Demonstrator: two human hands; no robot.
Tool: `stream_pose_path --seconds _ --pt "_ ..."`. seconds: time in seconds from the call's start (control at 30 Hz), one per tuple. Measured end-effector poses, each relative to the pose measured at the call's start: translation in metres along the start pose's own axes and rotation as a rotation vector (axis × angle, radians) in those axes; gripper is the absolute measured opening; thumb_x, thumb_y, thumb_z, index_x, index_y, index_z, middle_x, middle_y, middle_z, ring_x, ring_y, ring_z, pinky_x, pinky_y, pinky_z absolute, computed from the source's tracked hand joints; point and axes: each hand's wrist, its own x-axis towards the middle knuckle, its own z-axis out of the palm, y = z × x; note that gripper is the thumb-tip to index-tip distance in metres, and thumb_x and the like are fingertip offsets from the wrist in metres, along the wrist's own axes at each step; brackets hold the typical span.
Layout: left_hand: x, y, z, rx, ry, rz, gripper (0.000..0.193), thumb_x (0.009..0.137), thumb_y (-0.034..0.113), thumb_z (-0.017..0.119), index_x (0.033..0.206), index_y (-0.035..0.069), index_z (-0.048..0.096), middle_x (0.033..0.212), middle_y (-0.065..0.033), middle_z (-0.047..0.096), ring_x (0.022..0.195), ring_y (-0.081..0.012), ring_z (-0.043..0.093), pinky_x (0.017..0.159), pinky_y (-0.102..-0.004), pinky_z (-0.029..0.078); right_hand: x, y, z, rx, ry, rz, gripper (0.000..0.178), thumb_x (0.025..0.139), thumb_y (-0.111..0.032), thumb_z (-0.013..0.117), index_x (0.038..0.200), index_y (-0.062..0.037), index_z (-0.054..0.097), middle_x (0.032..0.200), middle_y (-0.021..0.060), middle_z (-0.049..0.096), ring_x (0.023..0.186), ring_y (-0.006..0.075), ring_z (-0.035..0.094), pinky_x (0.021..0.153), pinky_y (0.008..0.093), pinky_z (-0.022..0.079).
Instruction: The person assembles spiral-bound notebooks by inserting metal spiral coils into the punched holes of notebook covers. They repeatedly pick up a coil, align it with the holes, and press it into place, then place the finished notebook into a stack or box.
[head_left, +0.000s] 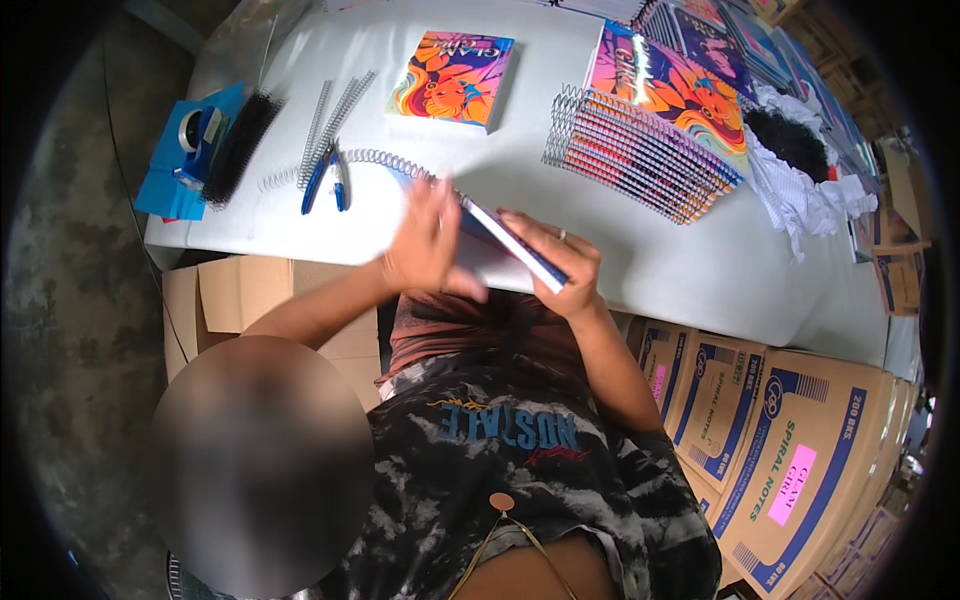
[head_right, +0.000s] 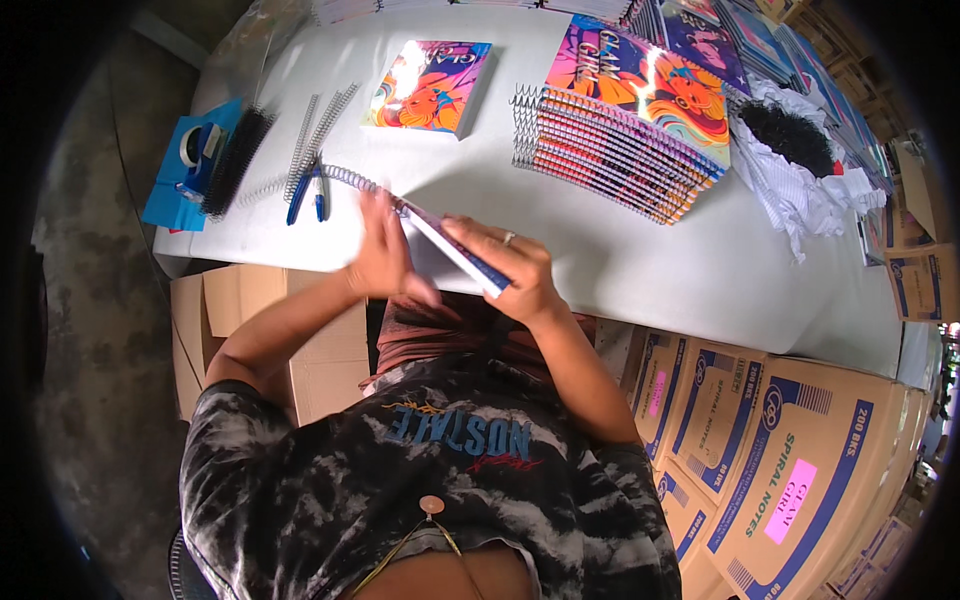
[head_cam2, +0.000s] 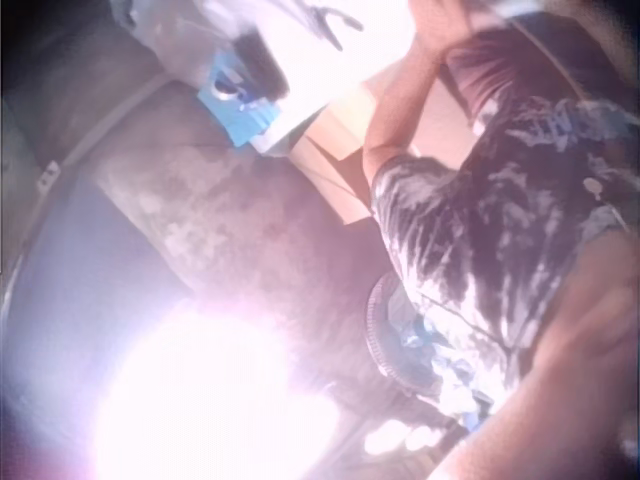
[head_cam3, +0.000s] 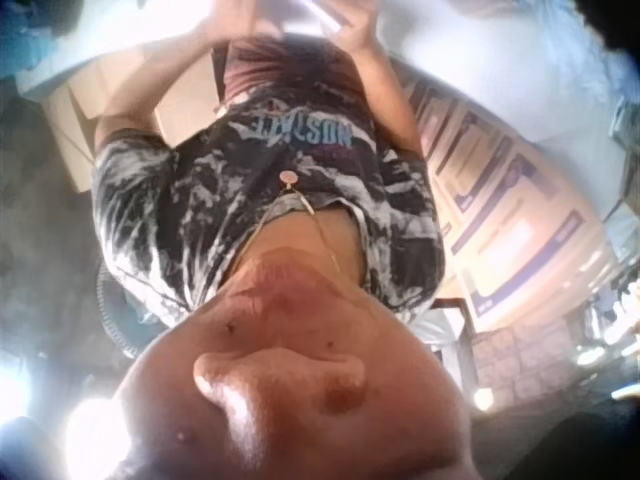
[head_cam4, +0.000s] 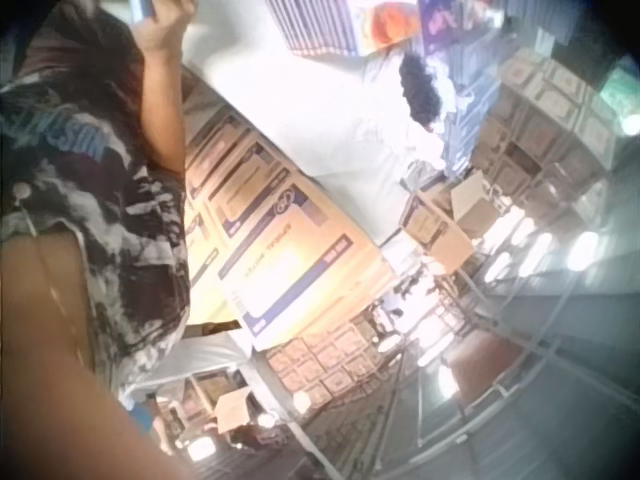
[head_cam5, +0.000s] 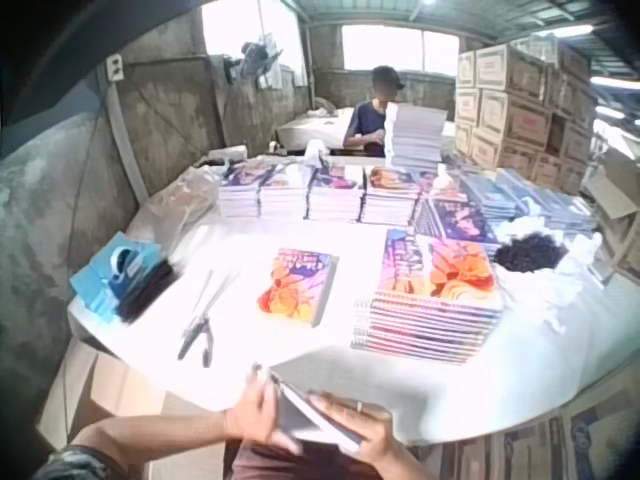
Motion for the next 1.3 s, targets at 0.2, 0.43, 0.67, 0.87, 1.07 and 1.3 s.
stream_pose_path --seconds 0.2,0.43,0.67,0.87,1.07,1.3 --pt "-0.015 0.022 0.001 -0.027 0.124 0.151 0.096 0.069 0.077 0.04 0.131 0.004 0.038 0.127 -0.0201 0.044 0.122 -0.0461 0.03 0.1 -0.0617 0.014 0.004 -0.004 0.005 -0.021 -0.083 -0.073 0.038 0.071 0.001 0.063 0.109 -0.0028 0.061 0.103 0.0135 0.064 0.091 0.0265 0.064 0.074 0.0333 0.052" --pt "0.03 0.013 -0.009 0.074 0.145 0.254 0.111 0.063 0.08 0.044 0.132 -0.006 0.031 0.13 -0.0296 0.035 0.127 -0.0476 0.02 0.101 -0.0607 0.01 -0.002 -0.004 0.009 -0.083 -0.083 0.033 0.043 0.069 0.006 0.061 0.111 -0.0017 0.06 0.102 0.0144 0.064 0.086 0.0257 0.065 0.073 0.0331 0.052" --pt "0.007 0.026 0.006 -0.052 0.018 0.214 0.11 0.067 0.082 0.036 0.132 -0.007 0.03 0.136 -0.0325 0.022 0.128 -0.0513 0.012 0.098 -0.0653 0.002 0.005 -0.005 0.01 -0.048 0.01 0.016 0.038 0.069 0.009 0.057 0.106 -0.0001 0.062 0.1 0.0154 0.064 0.088 0.0265 0.064 0.074 0.0333 0.051" --pt "0.016 0.033 0.02 -0.111 -0.015 0.054 0.11 0.068 0.08 0.037 0.133 -0.008 0.026 0.132 -0.0363 0.026 0.121 -0.0527 0.024 0.097 -0.0647 0.013 0.005 -0.002 0.018 0.033 0.05 0.107 0.047 0.067 0.006 0.061 0.113 -0.0045 0.059 0.104 0.0136 0.063 0.093 0.0269 0.063 0.077 0.033 0.051" --pt "0.054 0.014 0.017 0.153 0.319 -0.009 0.104 0.067 0.081 0.037 0.121 -0.008 0.04 0.115 -0.0262 0.036 0.11 -0.0417 0.035 0.086 -0.0602 0.027 0.01 -0.004 0.022 -0.021 -0.03 0.047 0.046 0.068 0.003 0.061 0.113 -0.0059 0.058 0.099 0.0153 0.063 0.088 0.03 0.063 0.075 0.0323 0.051" --pt "0.048 0.04 -0.003 0.084 0.13 0.142 0.106 0.07 0.08 0.03 0.136 -0.002 0.025 0.136 -0.0319 0.023 0.128 -0.049 0.017 0.099 -0.0625 0.01 0.006 -0.01 0.017 0.102 -0.068 0.207 0.044 0.071 -0.011 0.068 0.113 -0.0054 0.058 0.1 0.016 0.063 0.086 0.0303 0.064 0.072 0.0352 0.051"
